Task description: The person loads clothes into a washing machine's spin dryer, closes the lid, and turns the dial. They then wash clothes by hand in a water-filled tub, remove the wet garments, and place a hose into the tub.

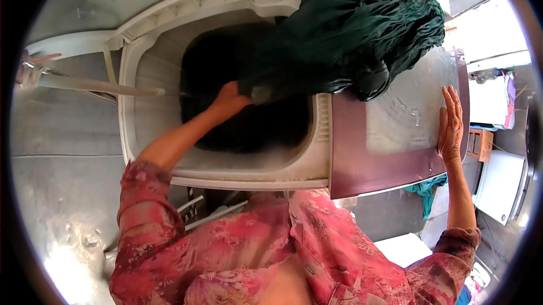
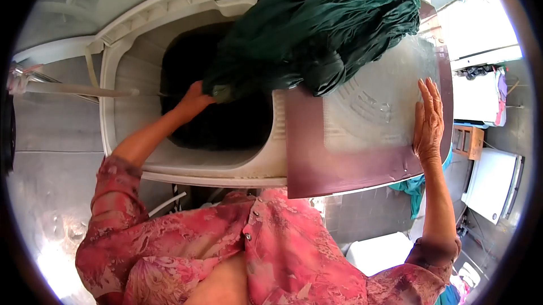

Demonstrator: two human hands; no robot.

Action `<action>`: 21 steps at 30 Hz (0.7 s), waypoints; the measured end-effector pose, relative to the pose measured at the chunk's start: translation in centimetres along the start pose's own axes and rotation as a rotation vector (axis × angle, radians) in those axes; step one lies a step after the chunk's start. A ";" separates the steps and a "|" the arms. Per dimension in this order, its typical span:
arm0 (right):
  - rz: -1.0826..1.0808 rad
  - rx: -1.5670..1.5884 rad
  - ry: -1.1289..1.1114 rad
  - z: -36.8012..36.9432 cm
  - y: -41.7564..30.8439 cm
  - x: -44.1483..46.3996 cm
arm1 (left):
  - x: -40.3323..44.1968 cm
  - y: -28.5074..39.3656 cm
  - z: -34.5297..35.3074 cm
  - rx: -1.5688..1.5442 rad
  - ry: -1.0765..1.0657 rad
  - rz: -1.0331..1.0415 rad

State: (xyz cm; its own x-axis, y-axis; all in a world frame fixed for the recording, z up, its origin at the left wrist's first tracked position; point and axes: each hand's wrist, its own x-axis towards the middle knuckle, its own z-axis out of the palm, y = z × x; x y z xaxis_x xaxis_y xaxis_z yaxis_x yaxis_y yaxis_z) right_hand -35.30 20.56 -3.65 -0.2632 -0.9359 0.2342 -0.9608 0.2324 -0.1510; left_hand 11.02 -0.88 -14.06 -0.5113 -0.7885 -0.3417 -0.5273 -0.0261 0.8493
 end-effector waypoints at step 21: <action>-0.001 0.004 0.007 0.4 0.1 -0.5 | -1.5 30.6 4.2 0.098 0.306 1.048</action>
State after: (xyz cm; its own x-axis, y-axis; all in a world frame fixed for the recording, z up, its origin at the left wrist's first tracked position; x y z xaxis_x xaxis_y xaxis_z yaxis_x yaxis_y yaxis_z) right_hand -35.21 20.89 -4.17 -0.2631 -0.9341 0.2413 -0.9606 0.2306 -0.1548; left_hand -7.19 2.08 10.77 -0.5545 -0.5105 0.6572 0.0121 0.7847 0.6198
